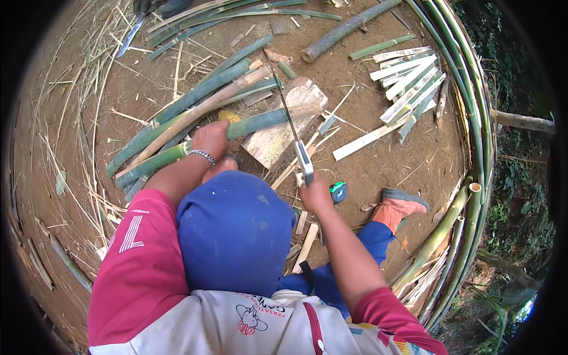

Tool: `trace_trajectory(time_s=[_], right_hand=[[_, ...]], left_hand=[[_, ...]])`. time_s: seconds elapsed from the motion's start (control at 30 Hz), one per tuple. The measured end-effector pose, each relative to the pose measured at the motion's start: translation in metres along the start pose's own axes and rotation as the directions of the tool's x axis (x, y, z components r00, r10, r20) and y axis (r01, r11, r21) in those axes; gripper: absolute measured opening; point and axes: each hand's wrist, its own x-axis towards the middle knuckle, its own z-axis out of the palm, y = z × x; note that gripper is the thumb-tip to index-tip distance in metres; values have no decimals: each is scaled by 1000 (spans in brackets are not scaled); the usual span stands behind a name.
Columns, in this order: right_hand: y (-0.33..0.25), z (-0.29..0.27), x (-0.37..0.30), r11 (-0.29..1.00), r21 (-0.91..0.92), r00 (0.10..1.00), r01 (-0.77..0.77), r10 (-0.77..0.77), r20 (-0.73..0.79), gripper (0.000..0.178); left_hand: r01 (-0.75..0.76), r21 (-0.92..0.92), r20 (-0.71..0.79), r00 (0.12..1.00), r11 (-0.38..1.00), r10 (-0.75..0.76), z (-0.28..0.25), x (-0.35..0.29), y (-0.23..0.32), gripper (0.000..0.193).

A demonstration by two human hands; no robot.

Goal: The person sits on the ground and uses a hand saw to cut bamboo poles into smaller sections. They place the bamboo on a wooden block for stability, saw through it, and then inspect the cut pieces before setting them aside. Another person is visible in the background working with similar materials.

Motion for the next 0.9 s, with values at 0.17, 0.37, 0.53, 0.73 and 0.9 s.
trace_trajectory(time_s=[0.17,0.37,0.53,0.73,0.9], right_hand=[[-6,1,-12,999,-32,999,-41,41,12,32],[44,12,-82,983,21,983,-182,182,34,40],[-38,-13,35,999,-25,998,-30,31,46,34],[52,14,-91,991,-48,992,-121,122,15,35],[-5,3,7,1000,7,1000,-21,21,-4,27]], left_hand=[[30,3,18,999,1000,-30,2,-2,0,13],[7,-13,32,999,1000,-6,-2,-6,-3,17],[33,25,42,999,999,-34,-2,1,1,20],[30,-7,14,999,1000,-29,2,-4,-7,16],[-6,-5,17,1000,1000,6,0,-2,0,16]])
